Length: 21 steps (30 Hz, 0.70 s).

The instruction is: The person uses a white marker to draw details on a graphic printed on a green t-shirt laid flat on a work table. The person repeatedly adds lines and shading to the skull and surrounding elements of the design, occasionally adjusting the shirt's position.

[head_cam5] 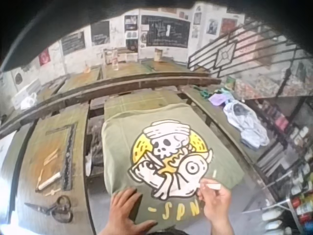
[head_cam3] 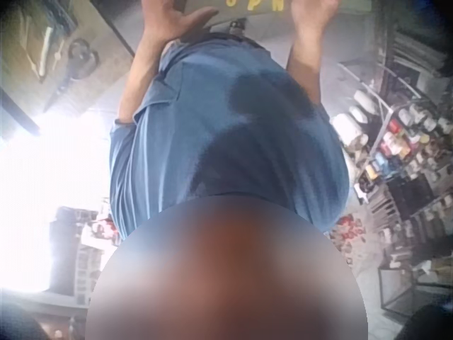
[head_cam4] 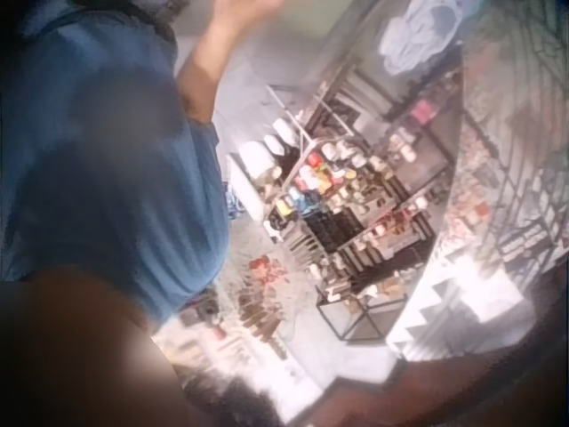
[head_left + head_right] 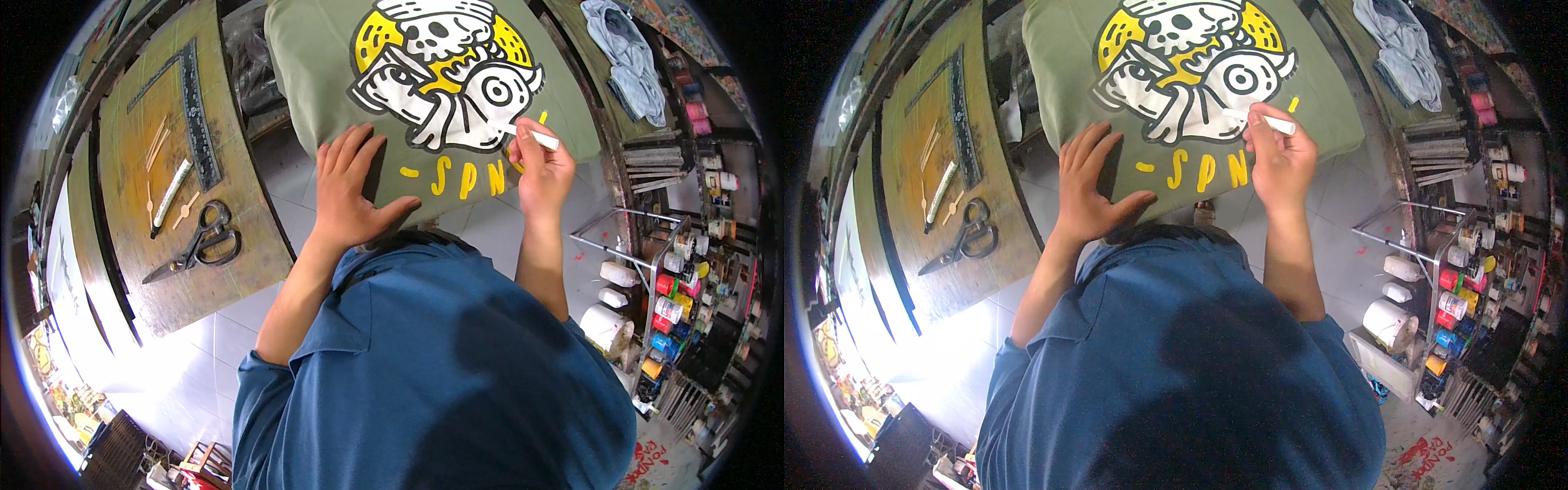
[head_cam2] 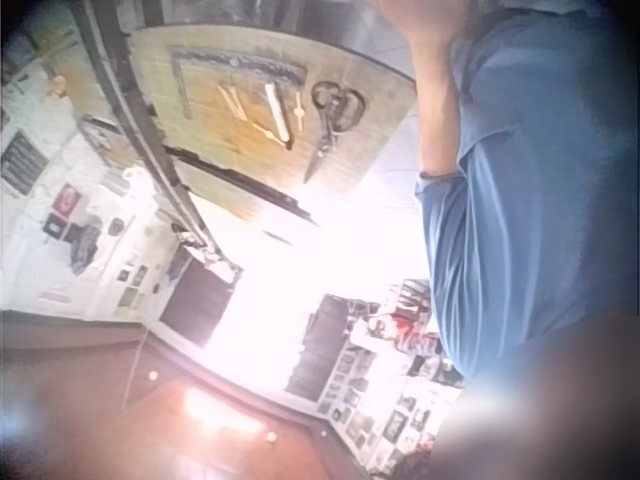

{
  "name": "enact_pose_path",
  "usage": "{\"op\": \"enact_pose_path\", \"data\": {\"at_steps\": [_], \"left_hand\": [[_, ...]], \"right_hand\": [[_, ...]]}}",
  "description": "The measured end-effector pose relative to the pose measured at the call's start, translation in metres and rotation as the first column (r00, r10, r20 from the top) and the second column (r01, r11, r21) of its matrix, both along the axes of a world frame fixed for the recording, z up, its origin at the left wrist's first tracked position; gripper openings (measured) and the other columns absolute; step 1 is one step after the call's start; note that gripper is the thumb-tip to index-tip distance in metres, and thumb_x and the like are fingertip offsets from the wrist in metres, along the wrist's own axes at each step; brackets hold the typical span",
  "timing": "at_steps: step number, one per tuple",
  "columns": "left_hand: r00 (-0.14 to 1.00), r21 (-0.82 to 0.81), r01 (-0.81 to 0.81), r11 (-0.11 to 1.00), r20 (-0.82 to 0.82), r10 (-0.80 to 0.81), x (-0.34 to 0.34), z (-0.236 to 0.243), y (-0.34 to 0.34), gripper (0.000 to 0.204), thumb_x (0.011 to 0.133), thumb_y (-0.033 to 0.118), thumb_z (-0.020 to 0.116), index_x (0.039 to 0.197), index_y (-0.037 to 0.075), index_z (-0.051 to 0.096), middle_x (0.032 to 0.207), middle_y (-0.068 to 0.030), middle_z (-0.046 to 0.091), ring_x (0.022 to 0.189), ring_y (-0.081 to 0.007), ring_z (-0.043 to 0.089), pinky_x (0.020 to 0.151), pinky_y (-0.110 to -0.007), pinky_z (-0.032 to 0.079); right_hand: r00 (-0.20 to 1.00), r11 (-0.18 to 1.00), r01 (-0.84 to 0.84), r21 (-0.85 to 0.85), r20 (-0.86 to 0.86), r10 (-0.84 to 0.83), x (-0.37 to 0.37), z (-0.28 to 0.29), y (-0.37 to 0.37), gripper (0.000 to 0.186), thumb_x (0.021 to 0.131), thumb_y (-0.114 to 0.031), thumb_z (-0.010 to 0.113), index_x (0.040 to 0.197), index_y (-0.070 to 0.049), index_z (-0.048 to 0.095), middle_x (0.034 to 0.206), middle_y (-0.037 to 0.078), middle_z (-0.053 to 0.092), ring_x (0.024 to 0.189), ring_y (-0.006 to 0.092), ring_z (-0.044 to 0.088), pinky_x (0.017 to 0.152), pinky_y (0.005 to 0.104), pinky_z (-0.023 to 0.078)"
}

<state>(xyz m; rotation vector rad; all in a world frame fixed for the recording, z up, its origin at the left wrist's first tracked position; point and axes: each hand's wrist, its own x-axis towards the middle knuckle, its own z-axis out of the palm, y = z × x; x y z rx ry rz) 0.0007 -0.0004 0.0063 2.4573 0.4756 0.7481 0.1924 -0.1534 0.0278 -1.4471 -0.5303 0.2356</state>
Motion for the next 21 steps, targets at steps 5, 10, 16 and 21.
{"op": "enact_pose_path", "data": {"at_steps": [5,10,16,21], "left_hand": [[1.0,0.006,-0.002,1.0,-0.019,0.002,-0.0002,0.0014,-0.0002,0.078,0.058,0.042,0.083,0.121,0.005,0.055,0.13,-0.0167,0.049,0.123,-0.0348,0.043,0.102,-0.046,0.03],[1.0,0.001,0.007,1.0,-0.012,-0.007,0.0003,0.001,0.0007,0.079,0.057,0.042,0.083,0.121,0.005,0.055,0.131,-0.0167,0.049,0.123,-0.035,0.043,0.101,-0.046,0.029],[1.0,0.017,0.001,1.0,0.007,-0.001,0.0008,0.0009,0.0007,0.077,0.057,0.043,0.082,0.118,0.003,0.056,0.125,-0.017,0.052,0.119,-0.0356,0.045,0.1,-0.047,0.031],[1.0,0.012,0.004,1.0,0.021,-0.004,0.0003,0.0001,0.0018,0.077,0.057,0.043,0.082,0.118,0.004,0.056,0.125,-0.017,0.052,0.119,-0.0355,0.046,0.099,-0.046,0.032]], "right_hand": [[1.0,1.0,-0.003,0.024,-0.026,0.004,0.0016,-0.0032,-0.0022,0.018,0.089,-0.008,0.061,0.101,0.005,0.064,0.072,0.006,0.059,0.062,0.0101,0.051,0.057,0.0222,0.042],[0.994,0.996,-0.057,0.076,-0.084,0.063,0.0003,-0.0069,-0.0017,0.018,0.086,-0.005,0.063,0.101,0.005,0.064,0.072,0.003,0.062,0.063,0.0053,0.054,0.057,0.0187,0.043],[0.998,0.998,-0.053,0.022,-0.045,0.054,-0.0019,-0.0058,-0.0009,0.019,0.088,-0.006,0.062,0.102,0.007,0.064,0.077,0.007,0.061,0.065,0.0103,0.054,0.058,0.0226,0.044],[0.998,0.998,-0.056,-0.003,-0.031,0.056,-0.0017,-0.0045,0.0011,0.019,0.088,-0.006,0.062,0.102,0.007,0.064,0.077,0.008,0.062,0.065,0.0103,0.054,0.059,0.0224,0.044]]}}
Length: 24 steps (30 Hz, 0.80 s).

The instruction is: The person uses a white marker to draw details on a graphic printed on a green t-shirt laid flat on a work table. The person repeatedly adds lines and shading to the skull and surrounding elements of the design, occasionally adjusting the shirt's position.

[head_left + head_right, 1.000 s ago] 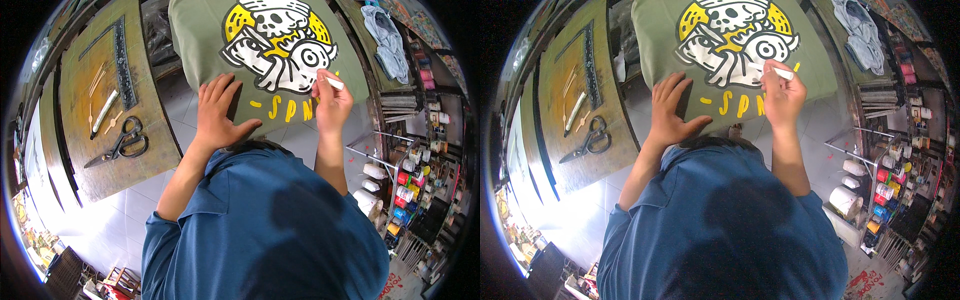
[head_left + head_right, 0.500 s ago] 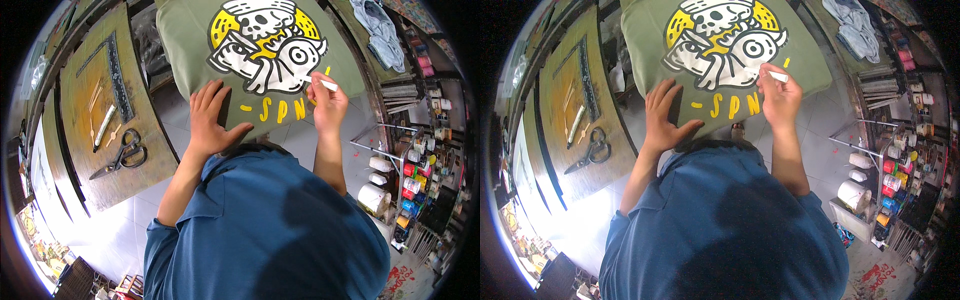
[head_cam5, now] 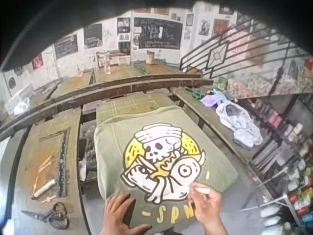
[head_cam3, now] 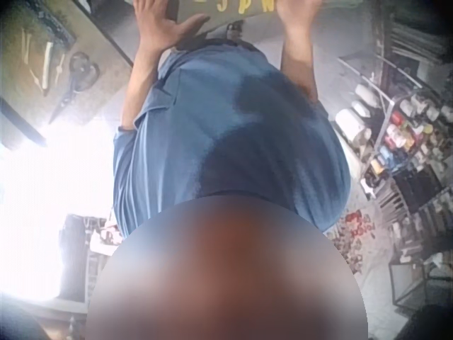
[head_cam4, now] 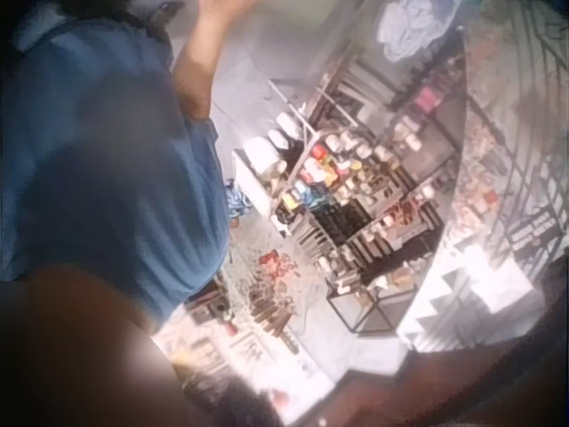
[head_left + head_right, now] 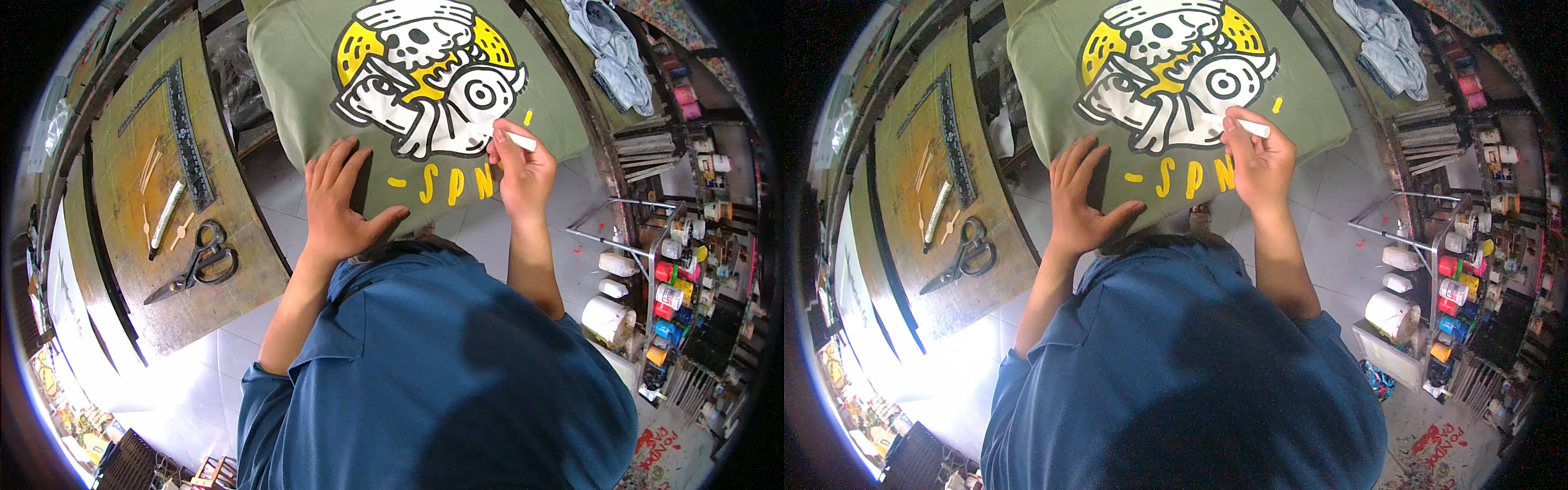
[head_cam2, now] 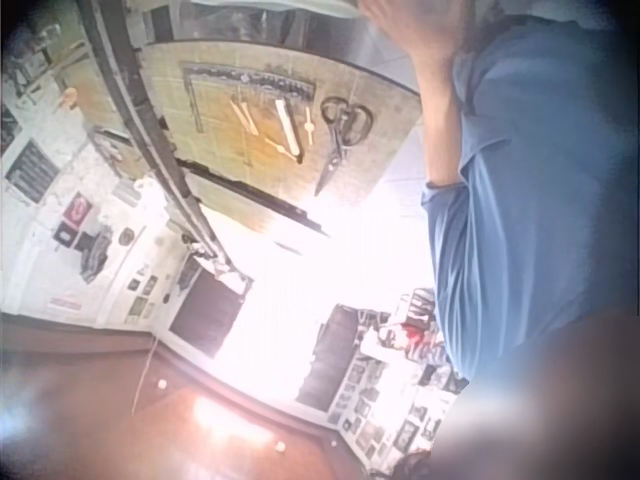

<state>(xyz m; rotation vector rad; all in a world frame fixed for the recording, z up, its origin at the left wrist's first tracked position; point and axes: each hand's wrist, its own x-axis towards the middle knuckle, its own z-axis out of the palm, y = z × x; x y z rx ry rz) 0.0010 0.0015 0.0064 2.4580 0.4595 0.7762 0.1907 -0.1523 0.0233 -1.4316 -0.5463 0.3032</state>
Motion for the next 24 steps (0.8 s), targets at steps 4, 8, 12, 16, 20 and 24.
{"op": "enact_pose_path", "data": {"at_steps": [4,8,12,16,20,24], "left_hand": [[1.0,-0.003,-0.006,1.0,-0.014,0.006,0.001,0.0,-0.001,0.077,0.057,0.043,0.082,0.118,0.004,0.056,0.125,-0.0169,0.051,0.119,-0.0353,0.046,0.099,-0.046,0.032],[1.0,-0.003,-0.005,1.0,-0.017,0.005,0.001,0.0,-0.001,0.077,0.057,0.043,0.082,0.118,0.004,0.056,0.126,-0.0169,0.051,0.119,-0.0352,0.046,0.099,-0.046,0.032],[0.999,0.015,-0.006,1.0,-0.036,0.007,0.002,0.001,-0.003,0.077,0.058,0.043,0.082,0.119,0.004,0.056,0.127,-0.017,0.051,0.119,-0.0353,0.046,0.099,-0.046,0.032],[0.996,0.043,-0.014,0.999,-0.089,0.018,0.002,0.005,-0.005,0.079,0.059,0.045,0.081,0.12,0.004,0.055,0.13,-0.0169,0.05,0.123,-0.0353,0.044,0.101,-0.048,0.031],[0.972,0.0,-0.087,0.996,-0.22,0.085,0.002,0.02,-0.011,0.075,0.059,0.041,0.083,0.119,0.004,0.057,0.128,-0.0157,0.054,0.125,-0.0358,0.044,0.104,-0.051,0.029],[0.967,-0.063,-0.209,0.976,-0.163,0.196,0.011,0.021,-0.017,0.06,0.062,0.028,0.085,0.11,0.002,0.062,0.12,-0.0165,0.059,0.118,-0.0359,0.05,0.102,-0.047,0.035]], "right_hand": [[1.0,0.999,0.028,0.043,0.011,-0.029,-0.002,0.001,0.009,0.019,0.088,-0.005,0.062,0.103,0.006,0.064,0.078,0.008,0.062,0.067,0.0104,0.055,0.061,0.0222,0.045],[0.997,0.999,0.012,0.053,0.073,-0.016,0.006,0.0,0.004,0.018,0.087,-0.004,0.063,0.103,0.004,0.064,0.082,0.006,0.065,0.072,0.0082,0.06,0.062,0.021,0.049],[0.974,0.98,0.194,0.041,0.113,-0.197,0.028,0.002,-0.013,0.019,0.087,-0.006,0.064,0.103,0.004,0.064,0.082,0.006,0.065,0.071,0.0087,0.06,0.06,0.0216,0.048],[0.935,0.938,0.341,0.057,0.077,-0.345,0.052,-0.006,-0.041,0.02,0.086,-0.006,0.065,0.102,0.005,0.064,0.081,0.008,0.066,0.069,0.0095,0.059,0.059,0.022,0.047],[0.935,0.935,0.343,0.084,0.065,-0.349,0.079,-0.017,-0.067,0.021,0.086,-0.006,0.065,0.103,0.007,0.064,0.081,0.009,0.066,0.068,0.0101,0.059,0.059,0.0219,0.047],[0.942,0.947,0.313,0.071,0.101,-0.319,0.127,-0.02,-0.076,0.021,0.087,-0.007,0.065,0.104,0.005,0.064,0.084,0.009,0.066,0.069,0.0093,0.059,0.059,0.0213,0.047]]}}
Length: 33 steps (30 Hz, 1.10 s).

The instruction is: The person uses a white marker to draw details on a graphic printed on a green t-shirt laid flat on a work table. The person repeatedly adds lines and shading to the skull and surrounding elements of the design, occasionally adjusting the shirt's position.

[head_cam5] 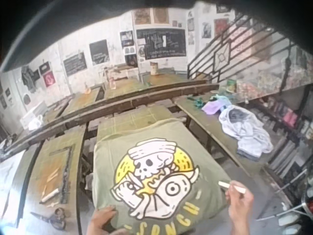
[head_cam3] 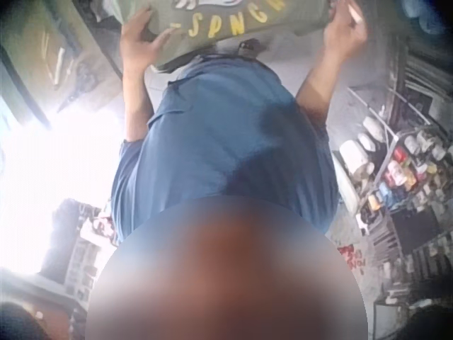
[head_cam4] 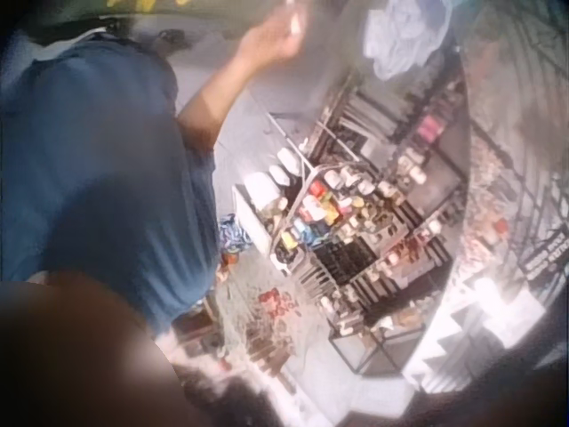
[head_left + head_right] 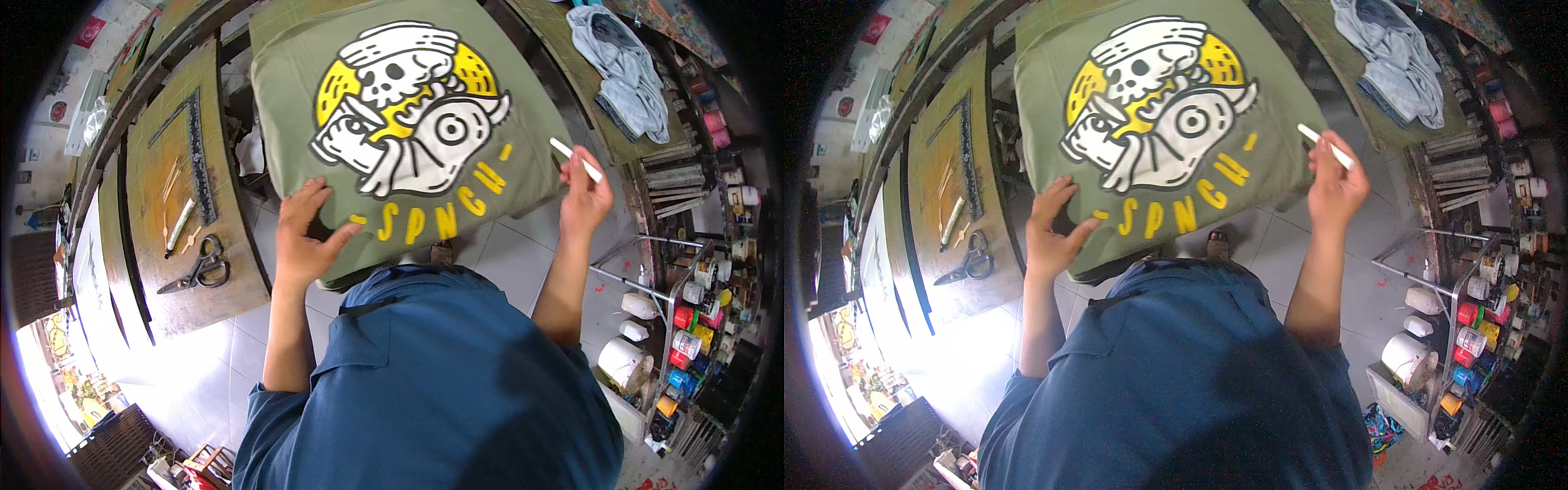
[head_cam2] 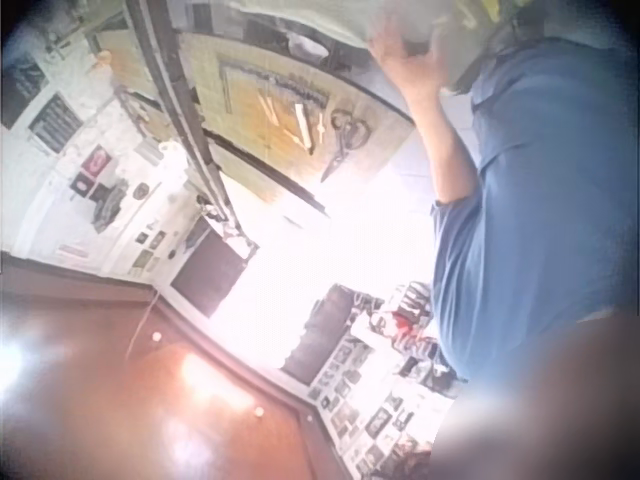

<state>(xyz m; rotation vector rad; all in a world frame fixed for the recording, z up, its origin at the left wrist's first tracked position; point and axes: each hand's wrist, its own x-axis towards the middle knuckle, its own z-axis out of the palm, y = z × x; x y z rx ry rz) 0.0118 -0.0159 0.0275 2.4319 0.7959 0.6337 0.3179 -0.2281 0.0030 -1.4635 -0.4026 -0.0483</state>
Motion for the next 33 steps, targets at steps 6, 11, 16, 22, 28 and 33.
{"op": "enact_pose_path", "data": {"at_steps": [6,11,16,22,28,33], "left_hand": [[0.976,0.091,-0.201,0.975,0.108,0.191,0.02,-0.013,-0.022,0.053,0.065,0.023,0.083,0.107,-0.001,0.062,0.119,-0.0171,0.06,0.113,-0.0341,0.053,0.096,-0.04,0.041],[0.971,0.076,-0.222,0.972,0.106,0.213,0.02,-0.017,-0.022,0.052,0.065,0.023,0.083,0.106,0.0,0.063,0.119,-0.016,0.06,0.112,-0.0324,0.054,0.095,-0.039,0.042],[0.97,0.094,-0.23,0.969,0.106,0.22,0.024,-0.014,-0.024,0.052,0.064,0.023,0.084,0.106,0.0,0.063,0.119,-0.0151,0.06,0.112,-0.0316,0.054,0.095,-0.038,0.042],[0.955,0.096,-0.289,0.953,0.107,0.278,0.027,-0.014,-0.025,0.052,0.062,0.022,0.084,0.105,0.001,0.063,0.117,-0.0139,0.061,0.111,-0.0314,0.055,0.095,-0.039,0.043],[0.955,0.101,-0.289,0.952,0.106,0.278,0.028,-0.012,-0.023,0.052,0.062,0.022,0.084,0.105,0.002,0.063,0.116,-0.013,0.061,0.11,-0.0312,0.055,0.094,-0.039,0.043],[0.955,0.091,-0.284,0.955,0.119,0.272,0.029,-0.012,-0.022,0.053,0.061,0.022,0.084,0.105,0.002,0.064,0.115,-0.0128,0.062,0.11,-0.0312,0.055,0.094,-0.039,0.043]], "right_hand": [[0.984,0.984,-0.085,-0.155,0.143,0.107,0.021,-0.015,0.013,0.019,0.084,-0.008,0.067,0.1,0.001,0.065,0.078,0.005,0.066,0.066,0.0078,0.058,0.055,0.0209,0.043],[0.797,0.951,0.133,-0.28,0.601,0.066,0.014,-0.018,0.016,0.016,0.079,-0.001,0.066,0.095,-0.001,0.064,0.076,0.01,0.063,0.062,0.0222,0.06,0.053,0.029,0.044],[0.748,0.971,0.136,-0.199,0.662,0.031,0.018,-0.026,0.015,0.016,0.08,0.0,0.064,0.096,-0.001,0.063,0.075,0.011,0.062,0.061,0.0257,0.058,0.054,0.0323,0.044],[0.731,0.959,0.128,-0.252,0.678,0.081,0.02,-0.024,0.011,0.016,0.082,-0.002,0.063,0.097,0.001,0.062,0.077,0.012,0.062,0.064,0.0263,0.059,0.056,0.0331,0.045],[0.757,0.961,0.108,-0.253,0.648,0.085,0.022,-0.032,0.01,0.016,0.082,-0.001,0.062,0.098,0.002,0.062,0.079,0.013,0.063,0.066,0.0271,0.059,0.058,0.0339,0.046],[0.758,0.961,0.116,-0.251,0.648,0.077,0.02,-0.029,0.011,0.016,0.082,-0.001,0.062,0.097,0.002,0.062,0.081,0.014,0.063,0.067,0.0276,0.06,0.059,0.0338,0.046]]}}
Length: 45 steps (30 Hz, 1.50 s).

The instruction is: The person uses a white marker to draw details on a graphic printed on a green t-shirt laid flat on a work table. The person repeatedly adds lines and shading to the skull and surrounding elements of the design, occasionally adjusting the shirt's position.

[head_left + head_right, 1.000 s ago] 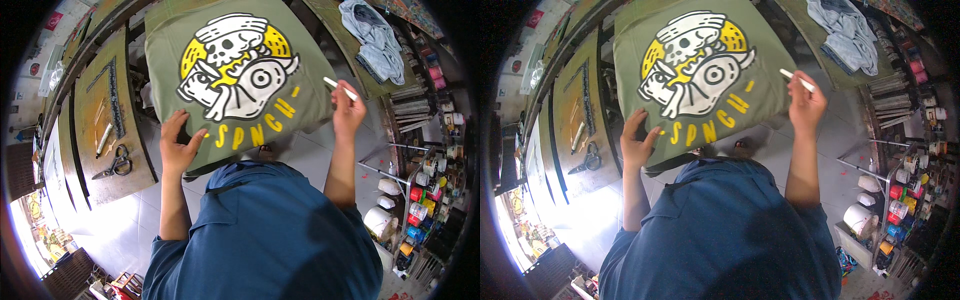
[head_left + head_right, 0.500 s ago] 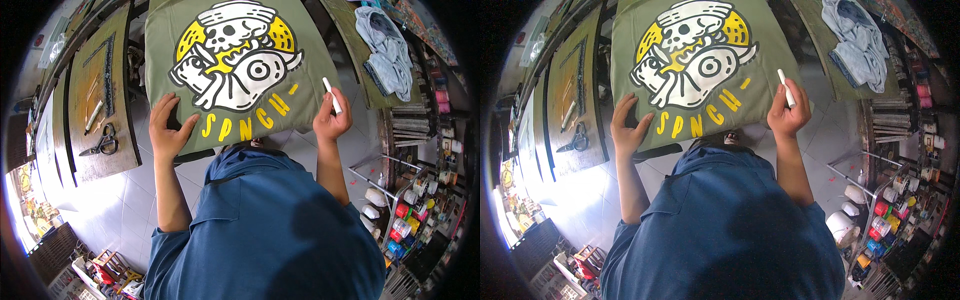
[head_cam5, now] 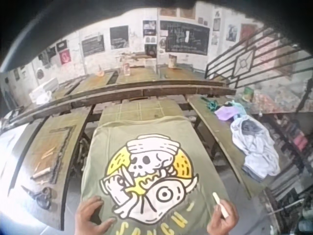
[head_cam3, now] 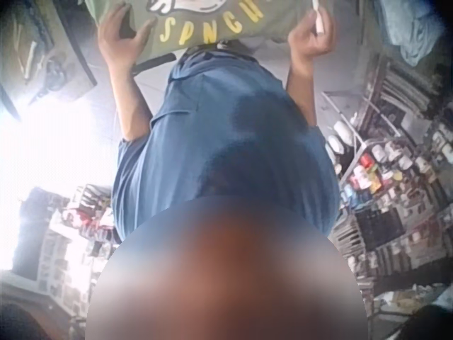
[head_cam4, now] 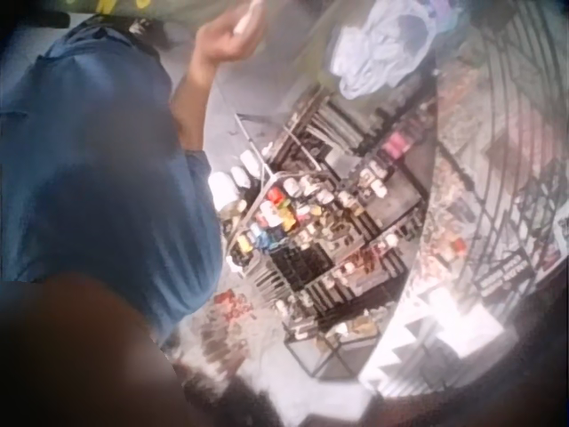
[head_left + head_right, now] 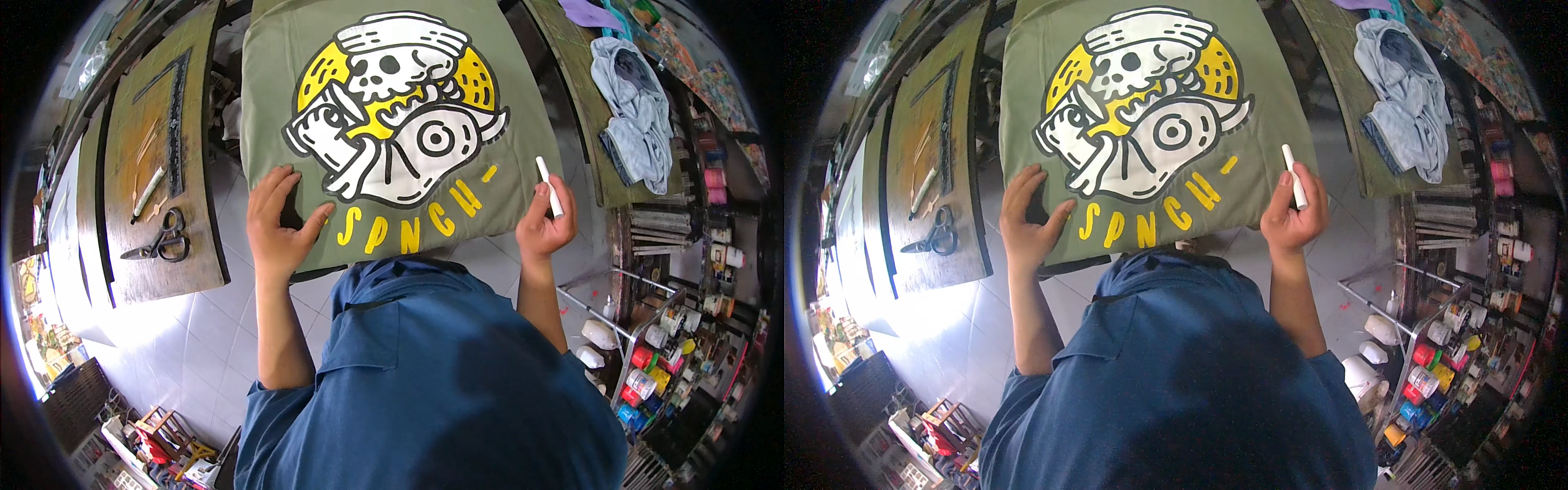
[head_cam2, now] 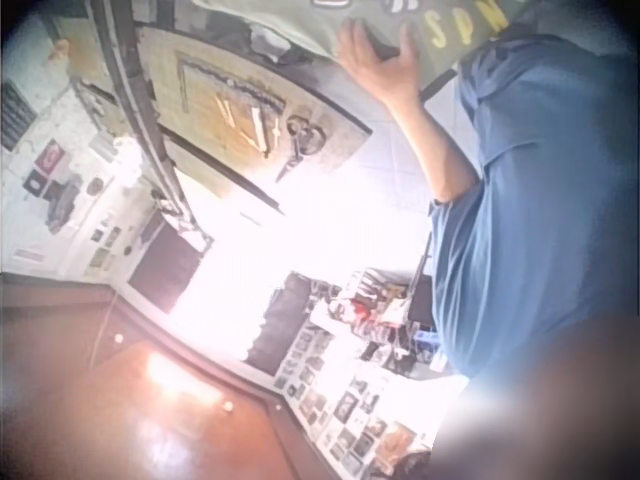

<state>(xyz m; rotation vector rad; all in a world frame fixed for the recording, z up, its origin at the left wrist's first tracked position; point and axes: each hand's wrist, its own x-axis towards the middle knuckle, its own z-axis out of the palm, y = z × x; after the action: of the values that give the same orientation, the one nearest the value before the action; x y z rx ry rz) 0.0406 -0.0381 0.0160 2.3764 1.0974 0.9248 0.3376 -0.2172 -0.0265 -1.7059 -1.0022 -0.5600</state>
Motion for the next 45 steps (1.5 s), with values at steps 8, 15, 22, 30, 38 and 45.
{"op": "enact_pose_path", "data": {"at_steps": [8,15,22,30,38,45], "left_hand": [[1.0,-0.006,0.018,1.0,-0.014,-0.019,-0.002,0.0,0.001,0.051,0.062,0.023,0.083,0.104,0.002,0.064,0.116,-0.0134,0.062,0.111,-0.0324,0.055,0.094,-0.04,0.042],[1.0,0.004,0.023,1.0,-0.009,-0.023,-0.003,0.0,0.002,0.051,0.063,0.022,0.083,0.105,0.001,0.063,0.116,-0.0137,0.061,0.111,-0.0327,0.055,0.094,-0.041,0.042],[0.999,0.012,0.032,0.999,-0.034,-0.031,-0.003,0.002,0.002,0.05,0.063,0.02,0.082,0.105,0.001,0.063,0.116,-0.0141,0.061,0.111,-0.0334,0.054,0.094,-0.041,0.042],[0.999,0.004,0.034,0.999,-0.029,-0.034,-0.002,0.002,0.004,0.049,0.063,0.019,0.082,0.104,0.001,0.063,0.115,-0.0142,0.061,0.109,-0.0338,0.055,0.094,-0.041,0.042],[0.999,0.015,0.038,0.999,-0.028,-0.038,-0.001,0.004,0.006,0.047,0.062,0.02,0.082,0.102,0.001,0.064,0.112,-0.0141,0.062,0.107,-0.0333,0.056,0.091,-0.041,0.043],[0.999,0.006,0.034,0.999,-0.015,-0.034,-0.002,0.004,0.008,0.047,0.062,0.02,0.081,0.101,0.0,0.064,0.11,-0.0141,0.062,0.105,-0.033,0.057,0.089,-0.042,0.043]], "right_hand": [[0.997,1.0,0.007,-0.003,-0.074,-0.008,-0.001,0.002,0.0,0.015,0.082,-0.001,0.062,0.096,0.004,0.063,0.081,0.015,0.064,0.067,0.028,0.06,0.061,0.0331,0.046],[0.871,0.991,-0.042,0.123,-0.481,0.097,-0.006,0.017,-0.003,0.018,0.087,-0.005,0.061,0.101,0.006,0.062,0.081,0.01,0.064,0.068,0.0131,0.058,0.061,0.0239,0.045],[0.684,0.892,-0.382,0.241,-0.576,0.448,0.014,0.073,0.034,0.018,0.089,-0.004,0.06,0.104,0.006,0.062,0.087,0.01,0.064,0.076,0.0124,0.06,0.065,0.0229,0.049],[0.471,0.675,-0.721,0.158,-0.602,0.644,0.039,0.089,0.117,0.019,0.087,-0.01,0.064,0.102,0.002,0.065,0.094,0.005,0.065,0.08,0.0079,0.06,0.068,0.02,0.048],[0.282,0.557,-0.812,0.175,-0.718,0.637,0.039,0.071,0.16,0.019,0.089,-0.011,0.063,0.105,-0.002,0.066,0.093,0.005,0.067,0.073,0.0042,0.055,0.06,0.0179,0.044],[0.319,0.533,-0.845,0.048,-0.754,0.574,0.013,0.062,0.181,0.022,0.088,-0.015,0.064,0.107,-0.006,0.066,0.096,0.006,0.067,0.074,0.0061,0.061,0.062,0.0204,0.05]]}}
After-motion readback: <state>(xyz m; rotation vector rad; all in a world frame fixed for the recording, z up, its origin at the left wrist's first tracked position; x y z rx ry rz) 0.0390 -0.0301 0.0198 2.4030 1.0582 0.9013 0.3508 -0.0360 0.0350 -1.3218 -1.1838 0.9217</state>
